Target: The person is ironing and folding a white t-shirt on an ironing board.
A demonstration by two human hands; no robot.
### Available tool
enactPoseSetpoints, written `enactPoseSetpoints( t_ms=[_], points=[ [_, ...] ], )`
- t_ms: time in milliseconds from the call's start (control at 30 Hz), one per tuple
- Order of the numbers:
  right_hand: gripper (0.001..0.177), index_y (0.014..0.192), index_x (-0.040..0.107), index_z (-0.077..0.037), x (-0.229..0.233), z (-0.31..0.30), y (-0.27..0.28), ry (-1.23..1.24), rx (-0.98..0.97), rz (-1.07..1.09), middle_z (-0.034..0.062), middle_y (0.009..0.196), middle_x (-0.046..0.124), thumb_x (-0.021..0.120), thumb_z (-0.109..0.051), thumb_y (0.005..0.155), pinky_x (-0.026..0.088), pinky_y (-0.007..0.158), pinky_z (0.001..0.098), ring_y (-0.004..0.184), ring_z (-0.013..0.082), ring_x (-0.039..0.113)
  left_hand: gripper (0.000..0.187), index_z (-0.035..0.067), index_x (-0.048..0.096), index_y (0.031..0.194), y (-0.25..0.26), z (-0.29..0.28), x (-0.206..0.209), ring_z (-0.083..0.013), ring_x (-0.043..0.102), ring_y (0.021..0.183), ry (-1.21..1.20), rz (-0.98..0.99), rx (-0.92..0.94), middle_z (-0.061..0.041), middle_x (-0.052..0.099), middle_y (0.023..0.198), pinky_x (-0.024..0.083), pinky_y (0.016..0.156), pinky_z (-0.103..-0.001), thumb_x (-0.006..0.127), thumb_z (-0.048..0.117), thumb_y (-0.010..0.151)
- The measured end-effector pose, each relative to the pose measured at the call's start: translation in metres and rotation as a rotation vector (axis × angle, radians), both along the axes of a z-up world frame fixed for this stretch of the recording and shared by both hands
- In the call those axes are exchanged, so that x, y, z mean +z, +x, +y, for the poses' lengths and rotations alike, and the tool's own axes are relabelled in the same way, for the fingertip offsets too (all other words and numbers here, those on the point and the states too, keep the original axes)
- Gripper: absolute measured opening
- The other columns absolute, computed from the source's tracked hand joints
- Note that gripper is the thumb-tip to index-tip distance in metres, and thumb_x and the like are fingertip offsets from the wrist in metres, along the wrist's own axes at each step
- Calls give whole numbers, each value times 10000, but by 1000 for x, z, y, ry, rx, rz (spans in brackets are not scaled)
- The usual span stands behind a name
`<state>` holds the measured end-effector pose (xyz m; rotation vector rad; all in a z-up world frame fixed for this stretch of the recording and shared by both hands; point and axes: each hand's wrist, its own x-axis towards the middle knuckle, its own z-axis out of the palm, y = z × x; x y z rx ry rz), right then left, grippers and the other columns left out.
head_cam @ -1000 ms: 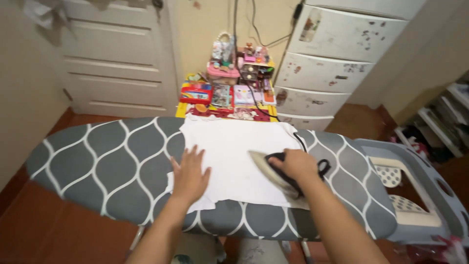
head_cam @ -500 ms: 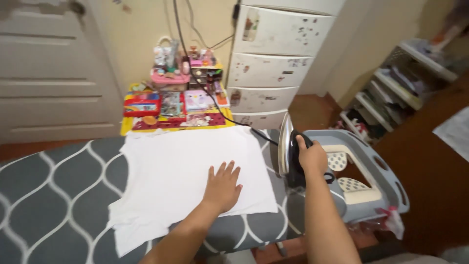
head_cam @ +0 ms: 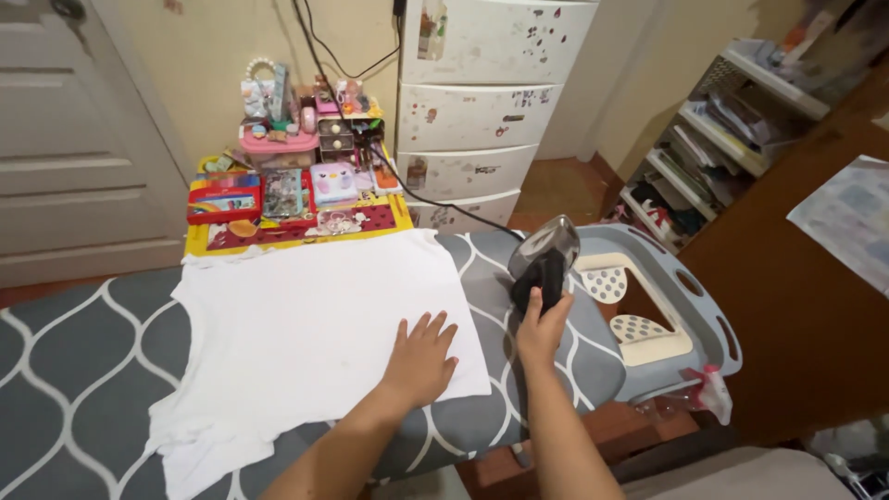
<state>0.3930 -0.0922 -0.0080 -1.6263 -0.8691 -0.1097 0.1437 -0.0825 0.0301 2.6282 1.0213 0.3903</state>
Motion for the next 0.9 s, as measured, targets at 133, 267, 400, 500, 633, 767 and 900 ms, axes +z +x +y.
enactPoseSetpoints(
  t_ms=[133,267,400,500,633,767,900],
  points=[
    [497,1371,449,35,9,-2,-16,19,-117,-175,278,1287,511,645,-268,1030,332,1100,523,1249,456,464,552,87,481,1459,-16,3,-7,-398,321,1466,-11,-31,-9,-178,393,1571,225,1173,-612,584,306,962],
    [643,1468,400,44,30,-17,-45,80,-131,-188,282,1370,459,701,-204,956,287,1129,556,1295,466,411,512,71,534,1405,-50,1,-3,-384,376,1426,-54,-34,-33,-173,454,1528,269,1155,-580,602,310,958],
    [763,1466,328,90,39,-31,-71,125,-217,-254,331,1419,365,762,-133,879,244,1099,567,1303,507,353,445,71,642,1292,-97,-5,4,-355,504,1324,2,-84,-69,-160,556,1431,398,1079,-510,663,301,911],
    [590,1371,447,33,36,-42,-97,134,-20,-196,248,1341,462,753,-127,893,360,1077,492,1246,422,465,422,66,674,1232,-135,-17,20,-355,551,1258,4,-102,-78,-158,594,1376,450,1016,-476,705,289,875],
    [359,1161,659,-73,40,-64,-135,-235,889,-39,104,1051,653,726,-97,809,508,940,399,1029,283,623,475,66,687,1178,-182,-39,46,-351,588,1122,-63,-115,-97,-141,638,1276,482,912,-460,754,181,723],
    [362,1053,694,-91,92,-93,-179,-420,1011,-392,95,1021,632,746,-18,703,476,914,424,1004,302,598,390,106,696,1066,-213,-49,38,-315,610,1032,-68,-41,54,-84,644,1112,508,874,-449,674,65,678],
    [348,969,709,-125,71,-89,-175,-494,855,-585,82,968,658,662,60,679,489,857,442,958,331,612,386,116,660,1034,-230,-52,24,-334,590,1010,88,61,258,-93,611,1056,491,797,-487,660,-6,668]
  ],
)
